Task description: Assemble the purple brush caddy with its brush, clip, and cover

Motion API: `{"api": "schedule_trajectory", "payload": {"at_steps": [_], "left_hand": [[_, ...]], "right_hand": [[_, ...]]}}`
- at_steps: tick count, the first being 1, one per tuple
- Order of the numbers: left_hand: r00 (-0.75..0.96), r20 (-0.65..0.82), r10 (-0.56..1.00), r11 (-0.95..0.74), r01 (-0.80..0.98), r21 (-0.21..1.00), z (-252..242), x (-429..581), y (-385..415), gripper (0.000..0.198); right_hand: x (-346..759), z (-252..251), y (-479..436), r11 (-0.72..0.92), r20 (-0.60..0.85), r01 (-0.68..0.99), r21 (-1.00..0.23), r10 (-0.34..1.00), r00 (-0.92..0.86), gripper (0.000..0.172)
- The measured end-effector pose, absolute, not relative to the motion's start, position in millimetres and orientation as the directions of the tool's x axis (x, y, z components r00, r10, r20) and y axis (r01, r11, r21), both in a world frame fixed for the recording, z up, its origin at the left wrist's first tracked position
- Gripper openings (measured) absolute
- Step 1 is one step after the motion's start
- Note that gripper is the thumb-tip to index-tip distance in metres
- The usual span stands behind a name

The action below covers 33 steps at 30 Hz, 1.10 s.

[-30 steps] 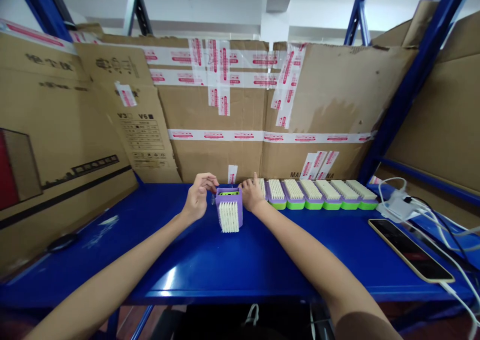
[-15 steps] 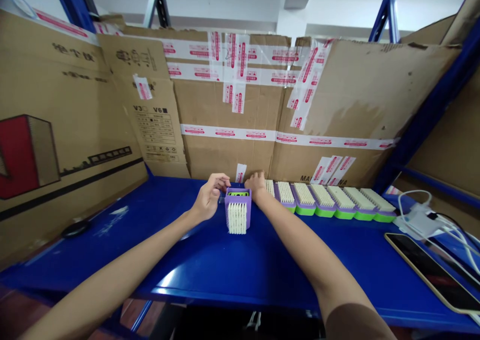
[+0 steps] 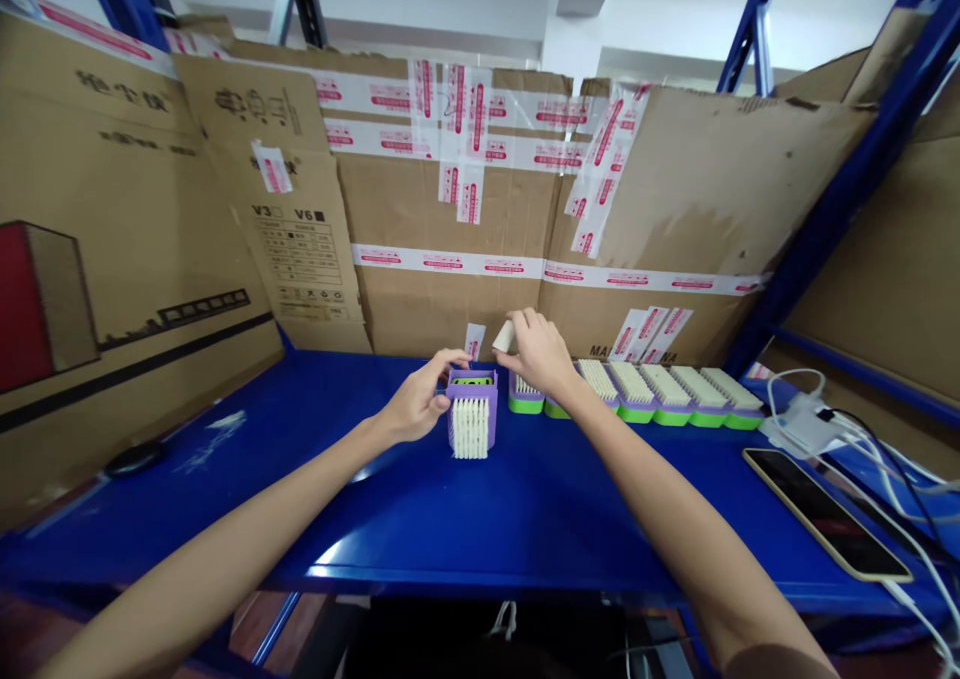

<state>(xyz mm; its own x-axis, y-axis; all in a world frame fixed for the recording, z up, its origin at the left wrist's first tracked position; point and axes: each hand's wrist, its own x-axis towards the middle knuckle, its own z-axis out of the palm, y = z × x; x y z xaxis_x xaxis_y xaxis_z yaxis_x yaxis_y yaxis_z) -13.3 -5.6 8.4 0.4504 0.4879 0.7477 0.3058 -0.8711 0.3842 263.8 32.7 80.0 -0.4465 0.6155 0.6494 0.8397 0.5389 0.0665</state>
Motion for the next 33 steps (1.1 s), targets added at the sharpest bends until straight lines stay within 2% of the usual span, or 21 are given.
{"api": "schedule_trajectory", "payload": {"at_steps": [3, 6, 9, 12, 16, 19, 22, 29, 33], "left_hand": [[0.524, 0.649, 0.552, -0.833, 0.373, 0.408, 10, -10, -11, 0.091], [0.517, 0.560, 0.647, -0.762, 0.415, 0.498, 9, -2, -16, 0.085], [0.489, 0.518, 0.702, -0.709, 0.405, 0.578, 7, 6, -21, 0.079], [0.494, 0.512, 0.702, -0.703, 0.371, 0.606, 7, 13, -24, 0.081], [0.503, 0.502, 0.703, -0.693, 0.328, 0.642, 5, 15, -27, 0.087], [0.507, 0.498, 0.704, -0.682, 0.286, 0.674, 4, 17, -28, 0.092], [0.530, 0.494, 0.689, -0.682, 0.244, 0.690, 5, 19, -31, 0.097], [0.569, 0.566, 0.597, -0.746, 0.133, 0.653, 0, 21, -32, 0.098], [0.520, 0.691, 0.501, -0.839, 0.097, 0.535, -3, 20, -26, 0.082]], "right_hand": [[279, 72, 10, 0.683, 0.828, 0.724, -0.098, 0.459, -0.321, 0.050], [286, 57, -11, 0.752, 0.887, 0.625, -0.207, 0.414, -0.205, 0.039], [292, 45, -24, 0.791, 0.939, 0.596, -0.134, 0.293, -0.178, 0.042], [297, 40, -26, 0.798, 0.948, 0.596, -0.085, 0.250, -0.199, 0.051], [299, 36, -22, 0.724, 0.931, 0.674, -0.146, 0.332, -0.155, 0.054], [294, 32, -24, 0.686, 0.917, 0.691, -0.226, 0.389, -0.086, 0.046], [285, 31, -30, 0.708, 0.922, 0.662, -0.247, 0.381, -0.064, 0.040], [272, 32, -45, 0.792, 0.937, 0.601, -0.109, 0.284, -0.205, 0.031], [269, 31, -45, 0.814, 0.906, 0.576, -0.078, 0.299, -0.299, 0.047]]}}
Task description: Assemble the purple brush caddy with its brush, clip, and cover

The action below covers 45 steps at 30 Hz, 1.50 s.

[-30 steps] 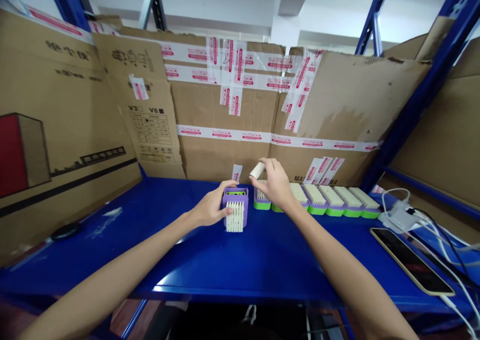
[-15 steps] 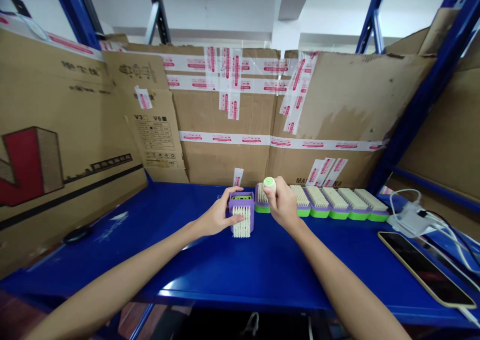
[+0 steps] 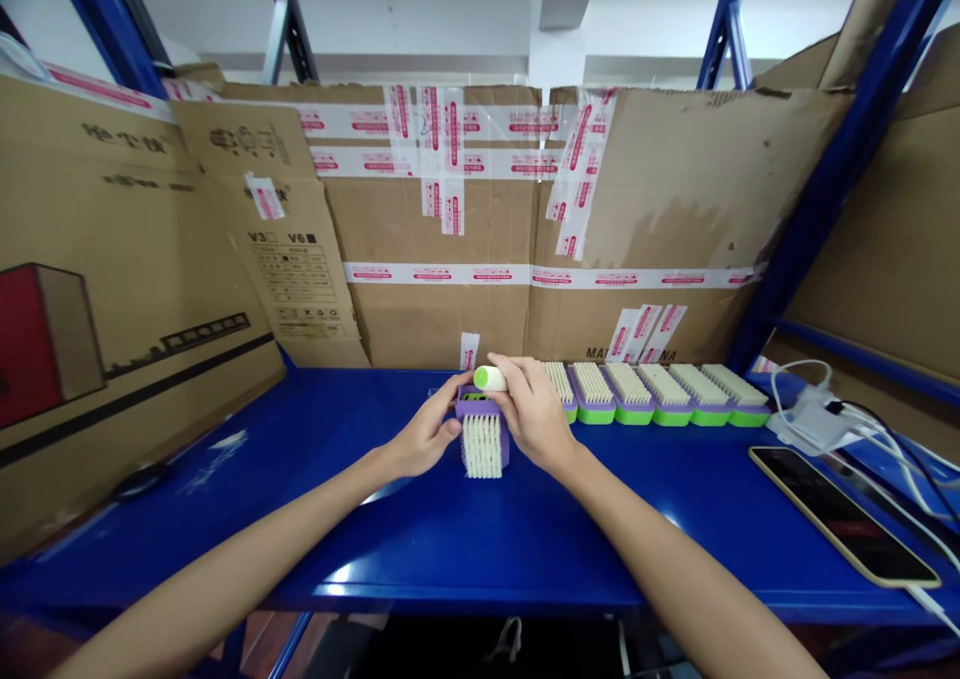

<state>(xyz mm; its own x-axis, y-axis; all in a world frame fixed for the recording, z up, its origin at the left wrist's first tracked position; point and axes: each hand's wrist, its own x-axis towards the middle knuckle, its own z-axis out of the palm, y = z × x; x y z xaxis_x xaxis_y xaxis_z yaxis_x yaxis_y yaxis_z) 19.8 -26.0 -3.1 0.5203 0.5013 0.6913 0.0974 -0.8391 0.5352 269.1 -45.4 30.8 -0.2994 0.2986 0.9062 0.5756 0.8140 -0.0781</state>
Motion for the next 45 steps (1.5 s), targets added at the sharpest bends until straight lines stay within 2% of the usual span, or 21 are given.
{"api": "schedule_trajectory", "payload": {"at_steps": [4, 8, 12, 14, 17, 26, 37, 45], "left_hand": [[0.407, 0.763, 0.502, -0.863, 0.181, 0.472, -5, 20, -26, 0.054], [0.340, 0.794, 0.503, -0.862, 0.262, 0.434, -12, 21, -24, 0.041], [0.339, 0.790, 0.510, -0.855, 0.295, 0.426, -14, 20, -20, 0.041], [0.332, 0.796, 0.507, -0.858, 0.285, 0.427, -13, 18, -19, 0.042], [0.323, 0.801, 0.505, -0.859, 0.281, 0.429, -12, 17, -20, 0.043], [0.343, 0.814, 0.469, -0.878, 0.284, 0.386, -8, 17, -22, 0.053], [0.347, 0.824, 0.448, -0.881, 0.326, 0.342, -11, 15, -21, 0.049], [0.350, 0.797, 0.492, -0.860, 0.337, 0.383, -11, 14, -21, 0.049]], "right_hand": [[268, 32, -45, 0.819, 0.869, 0.567, -0.083, 0.338, -0.361, 0.063], [266, 36, -47, 0.845, 0.835, 0.519, -0.127, 0.373, -0.403, 0.061], [263, 37, -49, 0.854, 0.847, 0.473, -0.216, 0.405, -0.345, 0.040], [263, 38, -49, 0.862, 0.843, 0.455, -0.223, 0.405, -0.354, 0.030], [261, 39, -50, 0.870, 0.833, 0.437, -0.227, 0.406, -0.376, 0.023], [257, 43, -58, 0.866, 0.814, 0.391, -0.313, 0.456, -0.359, 0.021], [256, 42, -59, 0.862, 0.812, 0.382, -0.335, 0.469, -0.347, 0.025], [254, 41, -56, 0.854, 0.797, 0.326, -0.406, 0.505, -0.330, 0.026]]}}
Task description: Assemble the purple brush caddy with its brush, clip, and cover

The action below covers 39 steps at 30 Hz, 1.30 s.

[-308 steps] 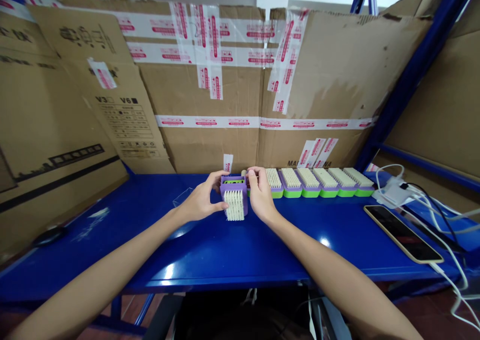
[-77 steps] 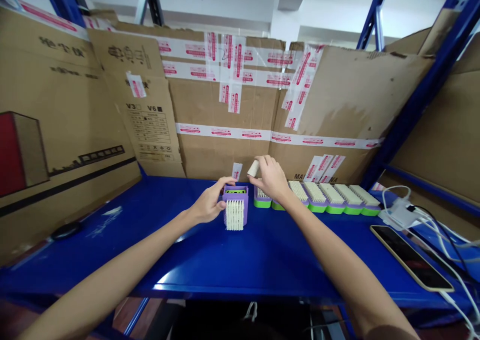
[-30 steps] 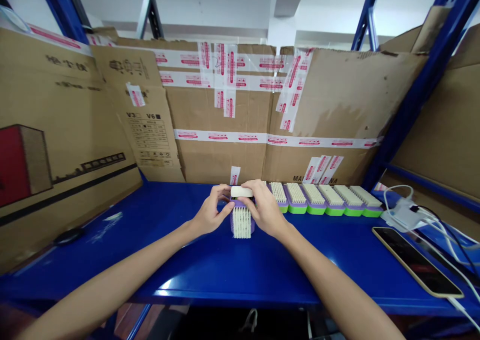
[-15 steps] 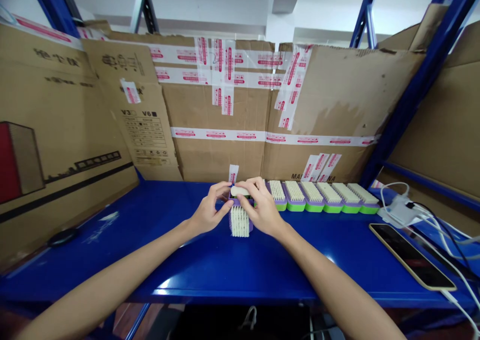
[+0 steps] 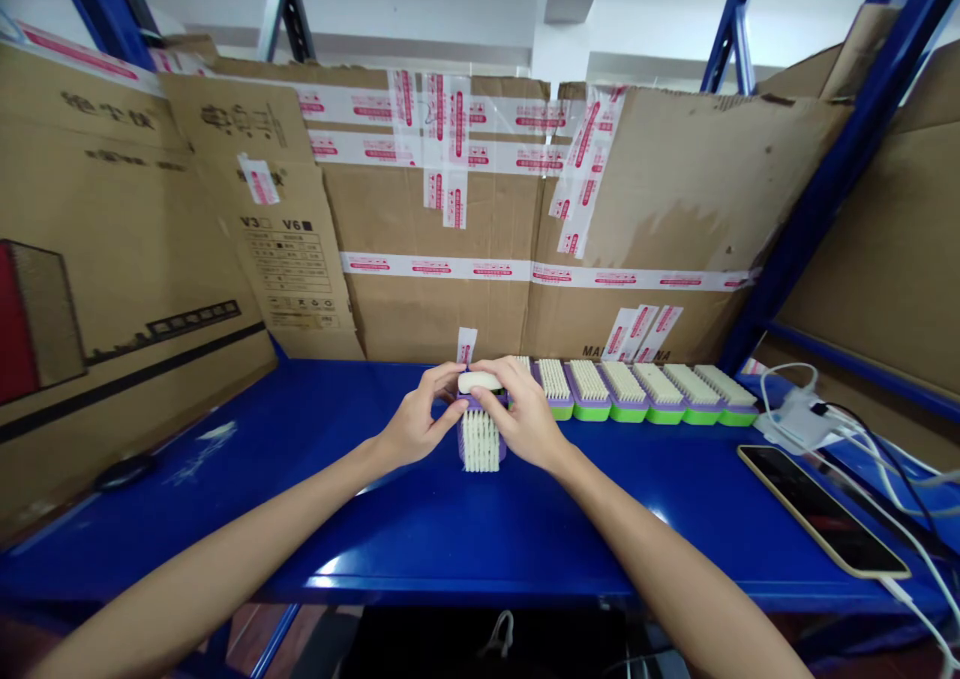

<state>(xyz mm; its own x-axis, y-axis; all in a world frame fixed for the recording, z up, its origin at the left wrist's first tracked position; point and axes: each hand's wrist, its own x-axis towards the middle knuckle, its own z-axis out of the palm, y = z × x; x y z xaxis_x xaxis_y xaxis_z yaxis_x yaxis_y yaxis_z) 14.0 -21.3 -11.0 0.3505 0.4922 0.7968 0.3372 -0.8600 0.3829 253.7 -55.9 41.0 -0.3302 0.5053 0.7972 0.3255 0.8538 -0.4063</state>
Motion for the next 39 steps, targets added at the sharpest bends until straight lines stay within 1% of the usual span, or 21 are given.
{"api": "schedule_trajectory", "payload": {"at_steps": [4, 7, 9, 13, 16, 21, 24, 27, 31, 34, 36, 39], "left_hand": [[0.337, 0.787, 0.517, -0.848, 0.328, 0.417, -5, 20, -28, 0.048], [0.321, 0.782, 0.535, -0.840, 0.301, 0.451, 1, 24, -34, 0.042], [0.303, 0.795, 0.525, -0.846, 0.290, 0.447, 4, 26, -36, 0.039], [0.275, 0.847, 0.455, -0.882, 0.273, 0.384, 10, 24, -37, 0.038], [0.295, 0.867, 0.402, -0.904, 0.282, 0.323, 14, 22, -37, 0.039], [0.309, 0.896, 0.318, -0.926, 0.304, 0.224, 19, 20, -39, 0.046], [0.332, 0.896, 0.294, -0.930, 0.315, 0.188, 22, 19, -39, 0.048], [0.344, 0.895, 0.284, -0.927, 0.336, 0.166, 22, 17, -38, 0.047], [0.371, 0.889, 0.267, -0.925, 0.357, 0.128, 21, 16, -35, 0.048], [0.375, 0.888, 0.266, -0.922, 0.366, 0.122, 21, 15, -34, 0.048], [0.370, 0.890, 0.269, -0.922, 0.365, 0.127, 20, 14, -33, 0.048], [0.355, 0.893, 0.279, -0.919, 0.368, 0.141, 19, 13, -30, 0.046]], "right_hand": [[254, 39, -53, 0.848, 0.789, 0.300, -0.437, 0.521, -0.326, 0.031], [252, 37, -53, 0.843, 0.780, 0.310, -0.440, 0.530, -0.332, 0.041], [250, 36, -55, 0.837, 0.773, 0.322, -0.442, 0.538, -0.336, 0.048], [249, 35, -58, 0.840, 0.764, 0.333, -0.428, 0.534, -0.364, 0.057], [249, 33, -60, 0.837, 0.758, 0.364, -0.410, 0.534, -0.375, 0.063], [249, 27, -61, 0.828, 0.743, 0.389, -0.403, 0.545, -0.390, 0.073], [249, 25, -59, 0.813, 0.724, 0.366, -0.453, 0.575, -0.382, 0.069], [248, 26, -58, 0.793, 0.710, 0.298, -0.531, 0.609, -0.353, 0.057], [245, 24, -55, 0.749, 0.696, 0.156, -0.644, 0.658, -0.287, 0.037], [244, 22, -52, 0.676, 0.652, 0.021, -0.737, 0.719, -0.242, 0.025], [244, 21, -50, 0.615, 0.607, -0.044, -0.787, 0.760, -0.234, 0.026], [244, 22, -47, 0.556, 0.561, -0.095, -0.826, 0.791, -0.244, 0.037]]}}
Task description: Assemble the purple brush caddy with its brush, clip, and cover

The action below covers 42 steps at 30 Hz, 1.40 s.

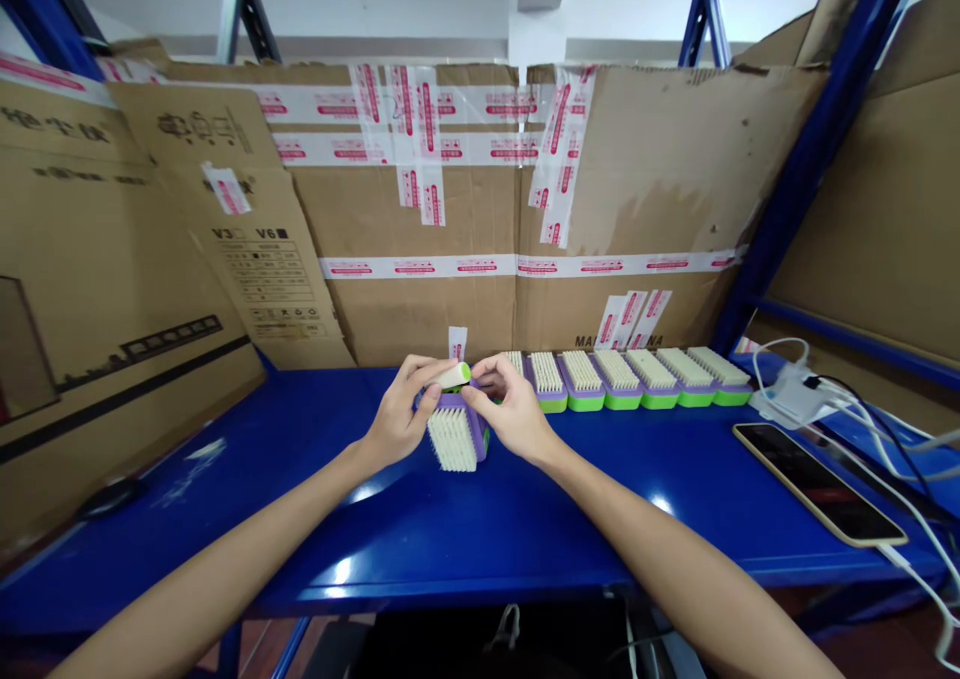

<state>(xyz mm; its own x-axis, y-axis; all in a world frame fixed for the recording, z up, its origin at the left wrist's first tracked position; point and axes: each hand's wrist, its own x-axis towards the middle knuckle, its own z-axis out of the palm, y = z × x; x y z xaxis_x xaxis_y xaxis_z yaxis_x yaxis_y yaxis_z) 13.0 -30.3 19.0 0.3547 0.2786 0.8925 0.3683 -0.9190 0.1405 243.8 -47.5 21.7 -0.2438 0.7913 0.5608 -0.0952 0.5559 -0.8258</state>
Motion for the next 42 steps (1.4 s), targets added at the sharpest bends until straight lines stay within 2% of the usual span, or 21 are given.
{"api": "schedule_trajectory", "payload": {"at_steps": [7, 16, 34, 37, 42], "left_hand": [[0.375, 0.877, 0.301, -0.913, 0.379, 0.152, 16, 8, -24, 0.045], [0.396, 0.853, 0.339, -0.905, 0.384, 0.182, 16, 8, -24, 0.043], [0.407, 0.858, 0.313, -0.909, 0.389, 0.147, 27, 9, -29, 0.036], [0.405, 0.846, 0.347, -0.910, 0.362, 0.200, 29, 8, -29, 0.032], [0.336, 0.822, 0.460, -0.884, 0.257, 0.390, 27, 10, -27, 0.027]], "right_hand": [[244, 24, -47, 0.535, 0.548, -0.122, -0.836, 0.802, -0.237, 0.045], [246, 33, -48, 0.532, 0.537, -0.093, -0.842, 0.807, -0.244, 0.046], [247, 31, -48, 0.569, 0.561, -0.036, -0.822, 0.796, -0.229, 0.046], [245, 30, -50, 0.592, 0.581, -0.026, -0.806, 0.781, -0.230, 0.043], [244, 32, -51, 0.605, 0.590, -0.014, -0.796, 0.770, -0.245, 0.043]]}}
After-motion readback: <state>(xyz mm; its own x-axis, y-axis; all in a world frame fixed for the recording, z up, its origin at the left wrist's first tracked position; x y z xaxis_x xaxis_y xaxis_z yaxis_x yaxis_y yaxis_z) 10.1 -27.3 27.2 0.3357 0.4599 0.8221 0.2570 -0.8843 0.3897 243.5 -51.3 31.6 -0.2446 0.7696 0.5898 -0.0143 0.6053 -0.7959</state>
